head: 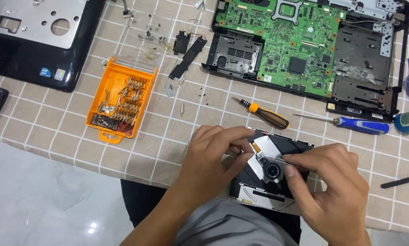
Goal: Disassembling an optical disk drive from a laptop using precision tools like a screwdriver and tweezers.
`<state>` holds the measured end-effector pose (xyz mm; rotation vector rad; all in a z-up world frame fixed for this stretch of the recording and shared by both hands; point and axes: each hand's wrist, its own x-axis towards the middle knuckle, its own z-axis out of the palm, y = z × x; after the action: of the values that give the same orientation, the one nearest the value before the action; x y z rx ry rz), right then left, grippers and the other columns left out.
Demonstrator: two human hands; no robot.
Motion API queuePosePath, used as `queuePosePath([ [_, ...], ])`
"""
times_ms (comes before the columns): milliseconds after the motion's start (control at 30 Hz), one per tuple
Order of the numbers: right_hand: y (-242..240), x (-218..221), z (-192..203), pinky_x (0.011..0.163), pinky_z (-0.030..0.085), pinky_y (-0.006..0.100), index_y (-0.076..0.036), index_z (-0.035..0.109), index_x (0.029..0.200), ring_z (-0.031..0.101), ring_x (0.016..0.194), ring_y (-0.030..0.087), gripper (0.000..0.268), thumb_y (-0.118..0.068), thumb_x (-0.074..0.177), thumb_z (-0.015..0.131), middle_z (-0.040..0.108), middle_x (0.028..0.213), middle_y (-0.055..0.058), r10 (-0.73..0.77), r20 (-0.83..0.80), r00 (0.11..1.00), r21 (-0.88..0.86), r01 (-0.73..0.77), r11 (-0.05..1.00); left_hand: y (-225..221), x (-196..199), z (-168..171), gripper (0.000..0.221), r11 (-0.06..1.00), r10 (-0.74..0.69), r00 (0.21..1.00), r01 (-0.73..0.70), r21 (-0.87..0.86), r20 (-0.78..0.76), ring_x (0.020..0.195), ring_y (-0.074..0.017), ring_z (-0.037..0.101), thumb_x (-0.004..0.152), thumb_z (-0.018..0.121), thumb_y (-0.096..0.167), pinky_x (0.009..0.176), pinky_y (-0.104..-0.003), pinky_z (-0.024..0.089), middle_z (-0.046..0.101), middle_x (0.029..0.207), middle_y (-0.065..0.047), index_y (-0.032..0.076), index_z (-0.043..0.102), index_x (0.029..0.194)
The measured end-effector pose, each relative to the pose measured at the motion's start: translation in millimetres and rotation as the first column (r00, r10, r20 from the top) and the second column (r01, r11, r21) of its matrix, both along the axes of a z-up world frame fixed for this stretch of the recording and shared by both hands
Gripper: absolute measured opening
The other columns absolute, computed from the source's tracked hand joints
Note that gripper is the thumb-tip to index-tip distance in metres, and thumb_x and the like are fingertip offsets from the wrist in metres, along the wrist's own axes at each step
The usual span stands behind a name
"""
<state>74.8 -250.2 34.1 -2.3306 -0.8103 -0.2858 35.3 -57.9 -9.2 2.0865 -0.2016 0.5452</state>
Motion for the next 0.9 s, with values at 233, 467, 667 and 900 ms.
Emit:
queuePosePath([
  [233, 4.8, -2.0, 1.9, 0.075, 0.036, 0.031, -0.006, 0.069, 0.085, 0.054, 0.073, 0.018, 0.003, -0.006, 0.084, 0.066, 0.062, 0.077, 0.004, 0.026, -0.002, 1.000, 0.000, -0.026, 1.000, -1.3, -0.8, -1.9, 0.038, 1.000, -0.013, 1.000, 0.013, 0.003, 0.003, 0.075, -0.0112, 0.061, 0.085, 0.073, 0.008, 0.084, -0.031, 0.040, 0.068, 0.088, 0.010, 0.015, 0.053, 0.117],
  [467, 5.3, -3.4, 2.4, 0.075, 0.034, 0.030, -0.009, 0.070, 0.086, 0.055, 0.075, 0.018, 0.004, -0.009, 0.084, 0.067, 0.063, 0.078, 0.002, 0.011, 0.014, 1.000, -0.032, -0.010, 0.999, -2.4, -0.9, -2.2, 0.040, 1.000, 0.008, 1.000, -0.008, 0.014, 0.001, 0.074, -0.0111, 0.061, 0.083, 0.074, 0.007, 0.084, -0.032, 0.041, 0.068, 0.087, 0.011, 0.015, 0.053, 0.116],
  [667, 5.8, -3.2, -0.9, 0.074, 0.034, 0.031, -0.008, 0.070, 0.087, 0.056, 0.075, 0.018, 0.004, -0.008, 0.084, 0.067, 0.064, 0.079, 0.002, 0.029, 0.040, 0.999, -0.025, -0.028, 0.999, -1.3, -1.4, -1.9, 0.038, 1.000, 0.005, 1.000, -0.005, 0.017, 0.009, 0.074, -0.0117, 0.061, 0.085, 0.072, 0.006, 0.084, -0.032, 0.040, 0.066, 0.086, 0.011, 0.014, 0.053, 0.116],
  [900, 6.3, -4.7, -5.5, 0.074, 0.037, 0.032, -0.005, 0.068, 0.087, 0.055, 0.073, 0.019, 0.004, -0.007, 0.084, 0.066, 0.063, 0.077, 0.003, 0.028, 0.019, 0.999, 0.007, -0.028, 1.000, 0.0, -2.0, 0.5, 0.038, 0.999, 0.012, 0.999, -0.014, 0.051, 0.030, 0.075, -0.0111, 0.062, 0.085, 0.072, 0.004, 0.085, -0.032, 0.041, 0.067, 0.087, 0.009, 0.013, 0.054, 0.117],
])
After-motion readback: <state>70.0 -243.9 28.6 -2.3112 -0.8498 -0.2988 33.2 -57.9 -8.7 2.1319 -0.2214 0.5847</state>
